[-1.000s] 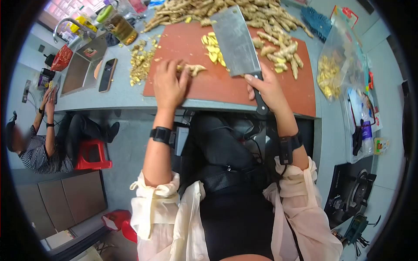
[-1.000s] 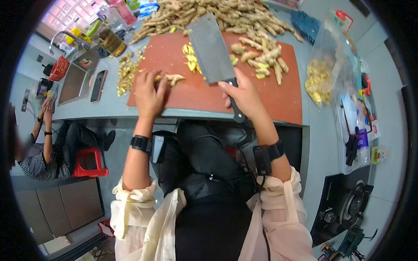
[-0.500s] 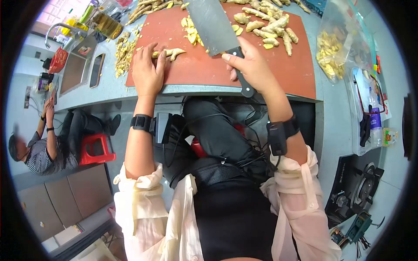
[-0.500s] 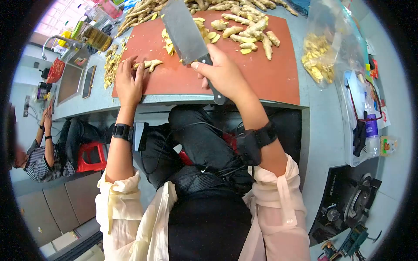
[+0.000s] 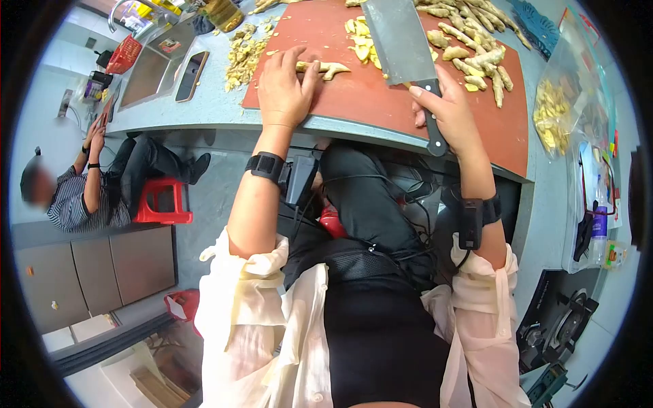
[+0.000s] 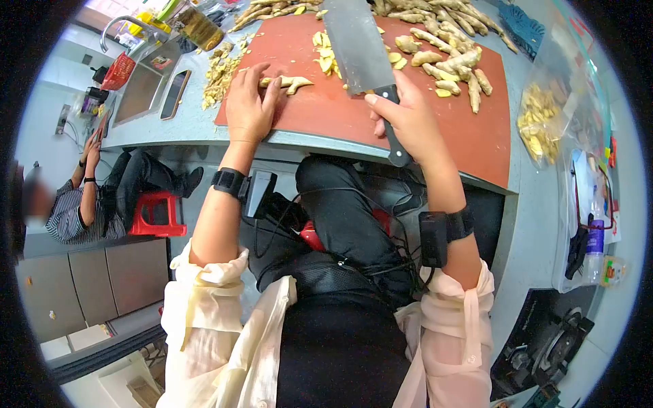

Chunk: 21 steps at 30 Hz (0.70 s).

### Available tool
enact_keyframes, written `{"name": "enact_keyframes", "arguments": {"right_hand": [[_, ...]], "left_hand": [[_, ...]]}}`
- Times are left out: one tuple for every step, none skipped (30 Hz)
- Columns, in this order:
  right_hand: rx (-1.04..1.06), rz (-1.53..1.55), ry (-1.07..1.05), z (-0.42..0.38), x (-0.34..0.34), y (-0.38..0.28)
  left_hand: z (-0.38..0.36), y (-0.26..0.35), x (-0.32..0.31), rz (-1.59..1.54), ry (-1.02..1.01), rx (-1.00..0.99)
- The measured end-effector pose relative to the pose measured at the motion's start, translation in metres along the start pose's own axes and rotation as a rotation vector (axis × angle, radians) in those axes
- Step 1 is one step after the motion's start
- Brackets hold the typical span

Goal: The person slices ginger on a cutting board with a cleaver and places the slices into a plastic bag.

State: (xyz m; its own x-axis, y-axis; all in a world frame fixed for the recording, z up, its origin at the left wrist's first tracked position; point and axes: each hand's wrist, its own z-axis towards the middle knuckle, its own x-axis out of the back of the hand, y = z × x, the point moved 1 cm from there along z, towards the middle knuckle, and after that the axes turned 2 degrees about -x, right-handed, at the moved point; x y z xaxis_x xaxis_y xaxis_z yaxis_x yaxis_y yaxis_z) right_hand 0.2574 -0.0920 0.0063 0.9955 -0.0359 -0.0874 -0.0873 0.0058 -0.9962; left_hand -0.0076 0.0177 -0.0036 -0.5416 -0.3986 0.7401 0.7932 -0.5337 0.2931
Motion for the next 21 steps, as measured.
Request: {"name": "enact_keyframes", "arguments": {"right_hand": [[-0.007,0.011,0.006,0.0000,-0.0003,-0.0002],[-0.010,0.000,0.011,-0.0001,-0.0011,-0.0015],[-0.007,0.000,0.005,-0.0002,-0.0016,-0.0018],[-0.011,-0.008,0.015,-0.0003,-0.0016,-0.0014],[-0.013,-0.016,0.024,-0.0001,-0.0018,-0.0012],[-0.010,-0.011,0.044,-0.0004,-0.0023,-0.0009],[-0.007,-0.011,0.036,-0.0004,-0.0027,-0.0001],[-0.013,-0.015,0.043,-0.0004,-0.0023,0.0008],[-0.016,-0.019,0.051,0.0003,-0.0012,0.0009],[-0.014,-0.017,0.037,0.0009,-0.0011,0.0008],[-0.007,-0.015,0.031,0.0005,-0.0017,0.0005],[-0.012,-0.010,0.038,0.0000,-0.0023,0.0001],[-0.015,-0.006,0.045,0.0002,-0.0025,-0.0006],[-0.013,-0.013,0.049,0.0002,-0.0025,0.0000],[-0.005,-0.013,0.044,-0.0003,-0.0028,0.0003],[-0.008,-0.003,0.049,-0.0007,-0.0029,0.0003],[-0.007,0.008,0.053,-0.0005,-0.0033,-0.0007],[-0.009,-0.011,0.061,-0.0012,-0.0038,-0.0027],[0.009,-0.012,0.056,-0.0009,-0.0024,-0.0021],[-0.002,-0.025,0.052,0.0001,-0.0003,0.0007],[-0.015,-0.037,0.048,0.0002,-0.0005,0.0010]], "left_hand": [[-0.0002,0.0003,0.0000,-0.005,-0.001,0.011],[-0.0004,0.0005,0.0002,-0.005,-0.011,0.019],[-0.0003,0.0006,0.0003,-0.001,-0.006,0.022],[-0.0007,0.0009,0.0006,0.003,0.000,0.013],[-0.0004,0.0011,0.0010,0.007,0.008,0.003],[-0.0006,0.0012,0.0011,0.005,0.013,0.000],[-0.0014,0.0010,0.0016,0.010,0.019,0.004],[-0.0025,0.0012,0.0018,0.010,0.014,0.007],[-0.0015,0.0012,0.0014,0.009,0.012,0.008],[-0.0002,0.0010,0.0019,-0.005,0.026,-0.012],[-0.0005,0.0016,0.0025,-0.008,0.037,-0.023],[-0.0009,0.0023,0.0029,-0.007,0.032,-0.012],[-0.0002,0.0030,0.0036,-0.006,0.029,-0.003],[-0.0002,0.0037,0.0045,-0.011,0.019,0.004],[-0.0009,0.0036,0.0044,-0.007,0.027,0.003],[-0.0014,0.0035,0.0041,-0.012,0.024,0.003],[-0.0006,0.0033,0.0042,-0.016,0.024,0.000],[-0.0005,0.0026,0.0038,-0.019,0.029,-0.002],[-0.0004,0.0036,0.0044,-0.017,0.026,0.005],[-0.0003,0.0046,0.0051,-0.023,0.028,0.009],[-0.0005,0.0053,0.0056,-0.028,0.028,0.013]]}}
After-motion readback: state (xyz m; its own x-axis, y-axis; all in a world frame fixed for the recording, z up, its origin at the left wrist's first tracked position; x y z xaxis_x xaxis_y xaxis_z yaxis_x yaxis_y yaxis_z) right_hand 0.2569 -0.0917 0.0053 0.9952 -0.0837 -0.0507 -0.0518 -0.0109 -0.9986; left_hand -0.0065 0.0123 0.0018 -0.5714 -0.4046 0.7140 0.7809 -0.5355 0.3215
